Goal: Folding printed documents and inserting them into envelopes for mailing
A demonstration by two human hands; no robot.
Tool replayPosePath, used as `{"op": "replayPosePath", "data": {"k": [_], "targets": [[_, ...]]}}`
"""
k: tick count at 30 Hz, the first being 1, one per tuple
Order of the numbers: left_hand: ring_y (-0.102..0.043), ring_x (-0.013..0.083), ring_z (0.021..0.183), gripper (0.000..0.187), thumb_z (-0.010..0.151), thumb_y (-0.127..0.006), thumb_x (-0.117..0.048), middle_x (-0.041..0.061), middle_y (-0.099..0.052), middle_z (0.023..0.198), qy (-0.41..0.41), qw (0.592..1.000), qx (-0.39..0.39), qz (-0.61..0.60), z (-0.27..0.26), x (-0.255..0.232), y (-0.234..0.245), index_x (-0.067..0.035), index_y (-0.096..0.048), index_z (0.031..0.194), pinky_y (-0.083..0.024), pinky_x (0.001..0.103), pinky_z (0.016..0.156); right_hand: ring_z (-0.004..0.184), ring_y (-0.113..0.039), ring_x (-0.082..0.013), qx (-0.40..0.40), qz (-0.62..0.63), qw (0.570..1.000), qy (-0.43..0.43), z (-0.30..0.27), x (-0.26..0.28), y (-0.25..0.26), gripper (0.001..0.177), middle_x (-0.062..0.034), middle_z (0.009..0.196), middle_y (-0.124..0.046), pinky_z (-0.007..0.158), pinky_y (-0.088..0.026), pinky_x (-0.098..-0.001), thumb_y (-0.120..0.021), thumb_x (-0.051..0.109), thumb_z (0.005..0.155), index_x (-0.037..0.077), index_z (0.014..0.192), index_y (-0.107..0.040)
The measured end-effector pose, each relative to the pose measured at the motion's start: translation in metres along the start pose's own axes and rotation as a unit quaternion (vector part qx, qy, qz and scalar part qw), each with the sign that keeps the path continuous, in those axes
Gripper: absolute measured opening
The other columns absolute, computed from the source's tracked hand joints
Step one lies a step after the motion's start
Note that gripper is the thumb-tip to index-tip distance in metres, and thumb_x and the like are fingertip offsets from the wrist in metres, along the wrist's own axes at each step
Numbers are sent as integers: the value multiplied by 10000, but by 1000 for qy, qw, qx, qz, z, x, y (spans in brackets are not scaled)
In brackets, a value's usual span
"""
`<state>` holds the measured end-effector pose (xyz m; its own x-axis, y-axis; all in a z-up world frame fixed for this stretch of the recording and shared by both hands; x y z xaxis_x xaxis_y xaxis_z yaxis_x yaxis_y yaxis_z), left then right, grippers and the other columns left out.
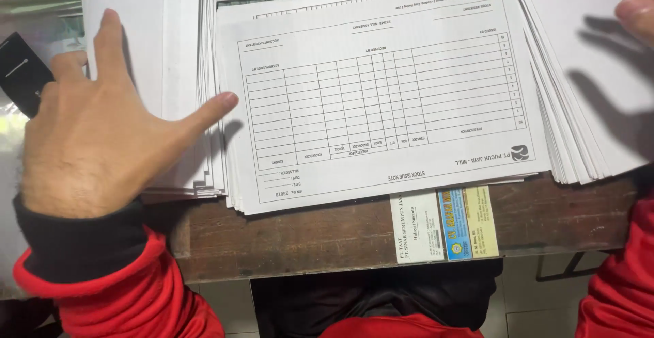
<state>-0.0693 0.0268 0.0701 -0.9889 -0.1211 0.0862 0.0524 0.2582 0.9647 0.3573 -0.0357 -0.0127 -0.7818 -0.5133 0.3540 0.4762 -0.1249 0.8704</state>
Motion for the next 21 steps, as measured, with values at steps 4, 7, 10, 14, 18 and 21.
{"op": "replayPosePath", "data": {"k": [4, 7, 10, 14, 18, 21], "targets": [[-579, 432, 812, 1029, 739, -525, -746, 286, -482, 1068, -41, 992, -86, 86, 6, 11, -20, -66, -233, 1454, -549, 506, 496, 1226, -435, -489, 23, 68, 994, -78, 35, -13, -1, 367, -420, 1365, -400, 1055, -361, -510, -514, -66, 1045, -253, 1343, -408], [-592, 422, 790, 981, 773, -462, -749, 267, -494, 1075, -39, 990, -96, 100, 10, 15, -24, -72, -245, 1450, -536, 494, 507, 1245, -487, -421, 24, 10, 998, -52, 34, -7, -9, 346, -350, 1318, -524, 1128, -359, -461, -666, -18, 1005, -192, 1287, -567], [-598, 406, 785, 974, 777, -470, -740, 266, -495, 1080, -34, 989, -95, 104, 11, 14, -25, -82, -230, 1454, -547, 480, 481, 1221, -509, -347, 45, -13, 997, -66, 41, 15, -8, 413, -277, 1342, -557, 1053, -399, -469, -739, 126, 875, -76, 1221, -637], [-604, 368, 766, 1048, 808, -370, -894, 231, -535, 1012, -37, 980, -136, 141, 13, 17, -29, -82, -255, 1461, -550, 443, 449, 1189, -557, -362, 60, -49, 996, 37, 51, 31, -9, 595, -216, 1290, -604, 1128, -381, -495, -786, 339, 661, -1, 1135, -666], [-560, 448, 858, 933, 865, -416, -758, 305, -484, 1098, -32, 993, -95, 67, 16, 16, -19, -53, -217, 1443, -516, 528, 570, 1217, -542, -333, 87, -55, 993, 52, 56, 51, -9, 736, -135, 1313, -582, 1101, -260, -729, -746, 514, 506, 119, 1118, -641], [-564, 491, 864, 943, 890, -408, -771, 359, -465, 1115, -47, 994, -80, 62, 15, 17, -11, -25, -207, 1429, -523, 561, 588, 1229, -520, -329, 93, -40, 993, 65, 53, 57, -12, 805, -129, 1322, -562, 1101, -220, -745, -749, 551, 442, 127, 1116, -629]]}}
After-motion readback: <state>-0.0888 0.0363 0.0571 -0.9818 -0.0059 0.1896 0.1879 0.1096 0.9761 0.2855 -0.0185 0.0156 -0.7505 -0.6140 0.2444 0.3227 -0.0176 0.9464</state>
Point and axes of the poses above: each hand's wrist, its own z-axis towards the middle knuckle, its own y-axis out of the back of the hand, x = y × z, the point moved 1 cm from there along z, towards the middle knuckle
